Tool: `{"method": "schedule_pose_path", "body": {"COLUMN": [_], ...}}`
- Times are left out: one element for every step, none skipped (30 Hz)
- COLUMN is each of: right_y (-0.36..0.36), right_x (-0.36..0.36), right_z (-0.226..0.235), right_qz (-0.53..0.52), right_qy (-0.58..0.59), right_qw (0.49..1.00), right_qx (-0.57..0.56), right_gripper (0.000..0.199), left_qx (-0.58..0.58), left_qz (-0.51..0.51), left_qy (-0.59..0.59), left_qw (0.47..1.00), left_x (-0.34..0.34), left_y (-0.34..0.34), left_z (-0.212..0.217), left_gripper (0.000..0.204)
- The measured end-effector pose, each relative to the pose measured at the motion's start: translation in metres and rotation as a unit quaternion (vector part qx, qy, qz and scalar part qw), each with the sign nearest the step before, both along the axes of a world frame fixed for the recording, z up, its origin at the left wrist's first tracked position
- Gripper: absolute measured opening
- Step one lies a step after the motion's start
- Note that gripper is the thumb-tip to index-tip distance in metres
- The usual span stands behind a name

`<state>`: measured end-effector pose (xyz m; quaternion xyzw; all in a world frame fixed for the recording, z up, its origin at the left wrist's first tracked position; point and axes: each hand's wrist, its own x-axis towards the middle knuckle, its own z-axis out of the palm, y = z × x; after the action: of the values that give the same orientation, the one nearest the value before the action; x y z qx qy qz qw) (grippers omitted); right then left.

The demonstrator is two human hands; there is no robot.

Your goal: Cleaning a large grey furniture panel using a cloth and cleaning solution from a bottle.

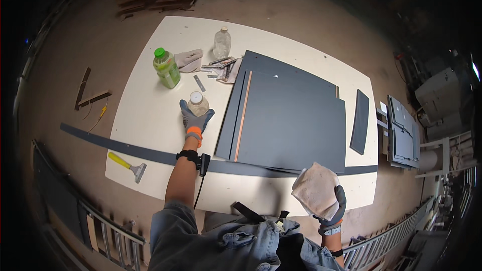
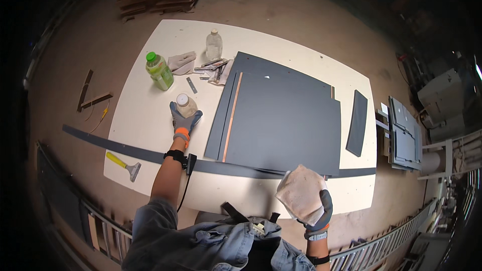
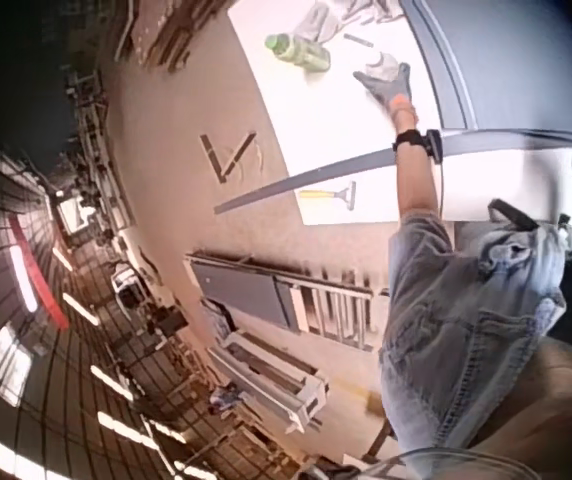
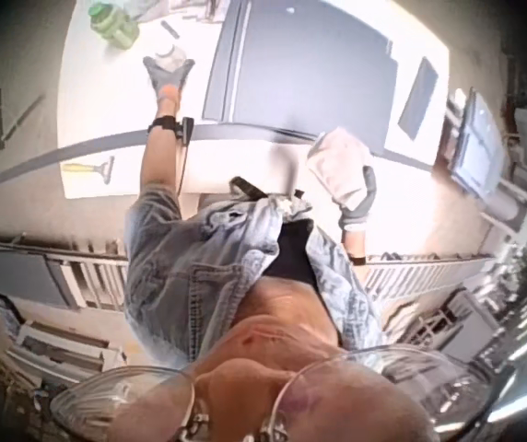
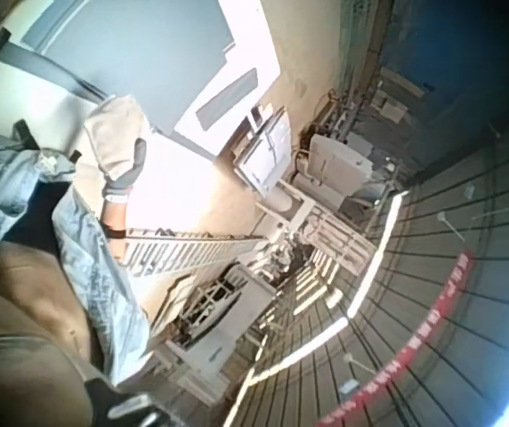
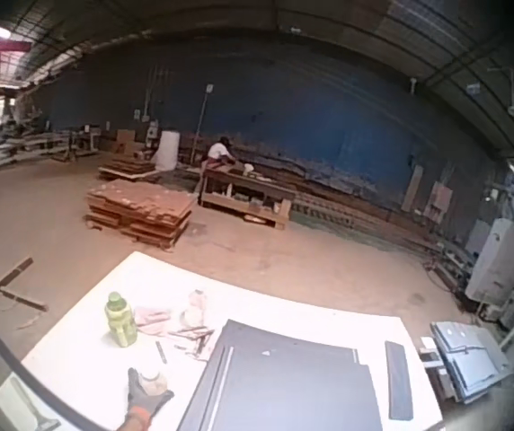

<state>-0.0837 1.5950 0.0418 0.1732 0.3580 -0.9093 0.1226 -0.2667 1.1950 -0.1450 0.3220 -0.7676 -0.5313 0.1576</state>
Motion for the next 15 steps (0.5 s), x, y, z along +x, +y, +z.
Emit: {"method": "schedule_pose_path", "body": {"right_y": [-0.007,-0.015,-0.022,-0.03,-0.036,-0.04,-0.049,-0.062,-0.073,-0.08,-0.087,-0.092,-0.098,-0.105,-0.112], "right_x": [0.007,0.012,0.017,0.019,0.021,0.021,0.018,0.011,0.006,0.001,-0.005,-0.012,-0.022,-0.031,-0.04], "right_z": [0.004,0.01,0.013,0.014,0.014,0.012,0.013,0.012,0.011,0.011,0.009,0.008,0.007,0.01,0.013], "right_qz": [-0.028,-0.07,-0.085,-0.095,-0.107,-0.088,-0.101,-0.09,-0.081,-0.088,-0.093,-0.074,-0.054,-0.006,-0.011], "right_qy": [0.002,-0.022,-0.015,-0.003,0.007,0.023,0.025,0.04,0.053,0.027,0.0,0.005,0.002,0.034,0.032], "right_qw": [1.0,0.997,0.996,0.995,0.994,0.995,0.994,0.995,0.995,0.996,0.995,0.996,0.994,0.991,0.99], "right_qx": [0.002,-0.009,-0.007,0.013,0.032,0.03,0.023,0.011,-0.002,-0.02,-0.04,-0.047,-0.092,-0.128,-0.135], "right_gripper": [0.069,0.071,0.071,0.071,0.071,0.069,0.069,0.065,0.062,0.061,0.06,0.06,0.061,0.059,0.059], "left_qx": [0.017,0.022,0.025,0.024,0.019,0.013,0.005,0.004,0.005,-0.016,-0.022,-0.152,-0.281,-0.349,-0.353], "left_qz": [0.01,-0.025,-0.04,-0.093,-0.149,-0.146,-0.158,-0.158,-0.158,-0.195,-0.21,-0.257,-0.295,-0.322,-0.329], "left_qy": [0.037,0.027,0.033,-0.005,-0.045,-0.042,-0.04,0.015,0.065,0.099,0.094,0.133,0.17,0.259,0.256], "left_qw": [0.999,0.999,0.998,0.995,0.988,0.988,0.987,0.987,0.985,0.976,0.973,0.945,0.897,0.841,0.838], "left_x": [-0.004,-0.009,-0.012,-0.013,-0.013,-0.011,-0.008,-0.005,-0.001,0.002,0.007,0.011,0.016,0.018,0.021], "left_y": [-0.003,-0.012,-0.013,-0.016,-0.017,-0.015,-0.014,-0.014,-0.015,-0.013,-0.015,-0.013,-0.014,-0.017,-0.016], "left_z": [-0.005,-0.009,-0.004,0.002,0.014,0.026,0.033,0.037,0.04,0.054,0.068,0.093,0.117,0.138,0.161], "left_gripper": [0.099,0.092,0.092,0.09,0.089,0.082,0.082,0.077,0.072,0.068,0.068,0.07,0.072,0.062,0.062]}}
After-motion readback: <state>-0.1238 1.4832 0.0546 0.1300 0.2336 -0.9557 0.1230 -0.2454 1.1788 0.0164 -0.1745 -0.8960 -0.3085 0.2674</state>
